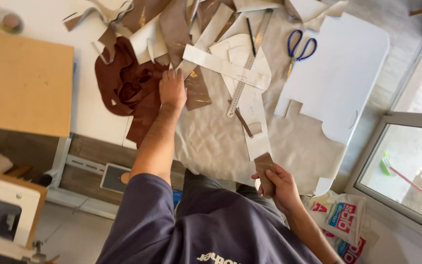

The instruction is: Cutting and organizing leather pieces for a project

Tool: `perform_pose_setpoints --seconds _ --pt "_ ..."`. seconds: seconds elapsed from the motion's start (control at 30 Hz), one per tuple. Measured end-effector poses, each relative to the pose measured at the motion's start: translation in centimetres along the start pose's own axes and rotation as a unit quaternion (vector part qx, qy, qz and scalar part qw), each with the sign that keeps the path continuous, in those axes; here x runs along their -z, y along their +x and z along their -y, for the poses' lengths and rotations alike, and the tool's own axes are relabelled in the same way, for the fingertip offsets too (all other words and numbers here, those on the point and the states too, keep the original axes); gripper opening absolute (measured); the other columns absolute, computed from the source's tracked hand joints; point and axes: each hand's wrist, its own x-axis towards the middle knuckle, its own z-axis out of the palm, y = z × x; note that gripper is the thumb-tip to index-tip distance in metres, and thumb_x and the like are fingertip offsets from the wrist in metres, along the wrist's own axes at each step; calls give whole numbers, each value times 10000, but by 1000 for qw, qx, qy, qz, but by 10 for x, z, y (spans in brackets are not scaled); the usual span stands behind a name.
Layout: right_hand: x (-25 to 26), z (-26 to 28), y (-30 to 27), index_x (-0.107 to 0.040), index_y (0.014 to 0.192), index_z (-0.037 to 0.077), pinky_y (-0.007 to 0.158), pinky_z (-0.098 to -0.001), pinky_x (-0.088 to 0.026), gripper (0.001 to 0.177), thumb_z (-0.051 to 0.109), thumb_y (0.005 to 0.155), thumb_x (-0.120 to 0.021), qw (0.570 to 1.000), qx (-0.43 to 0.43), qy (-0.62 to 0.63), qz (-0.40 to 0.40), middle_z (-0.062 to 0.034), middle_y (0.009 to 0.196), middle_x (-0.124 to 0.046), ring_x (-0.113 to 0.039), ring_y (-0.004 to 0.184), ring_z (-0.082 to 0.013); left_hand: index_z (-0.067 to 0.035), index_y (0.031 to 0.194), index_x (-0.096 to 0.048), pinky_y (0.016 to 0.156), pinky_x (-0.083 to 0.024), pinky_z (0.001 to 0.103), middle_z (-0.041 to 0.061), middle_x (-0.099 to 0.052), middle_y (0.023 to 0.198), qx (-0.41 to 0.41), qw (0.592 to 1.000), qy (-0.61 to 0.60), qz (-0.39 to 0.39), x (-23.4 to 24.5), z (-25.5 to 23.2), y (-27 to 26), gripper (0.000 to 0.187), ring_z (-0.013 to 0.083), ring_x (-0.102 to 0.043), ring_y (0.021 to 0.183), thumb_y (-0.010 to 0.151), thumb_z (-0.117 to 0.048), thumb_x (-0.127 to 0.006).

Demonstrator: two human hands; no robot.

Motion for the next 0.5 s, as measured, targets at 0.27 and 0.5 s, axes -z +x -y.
perform_pose_setpoints --seconds 0.27,0.5 --pt "-39 29 -25 -449 1495 37 503 -459 -508 517 134 988 -479 989 -118 79 -27 -371 1210 -662 -596 540 -392 -170 787 -678 420 -496 421 -3 -673 669 -102 993 54 -3 3 15 -2 89 251 -658 605 739 -95 -672" --pt "-33 -22 15 -571 1331 9 808 -640 -587 356 108 1010 -451 959 -117 238 104 -361 1256 -646 -714 943 -513 -31 849 -707 367 -472 252 141 -687 609 281 708 -645 66 138 -19 -31 84 201 -693 466 848 -109 -673"
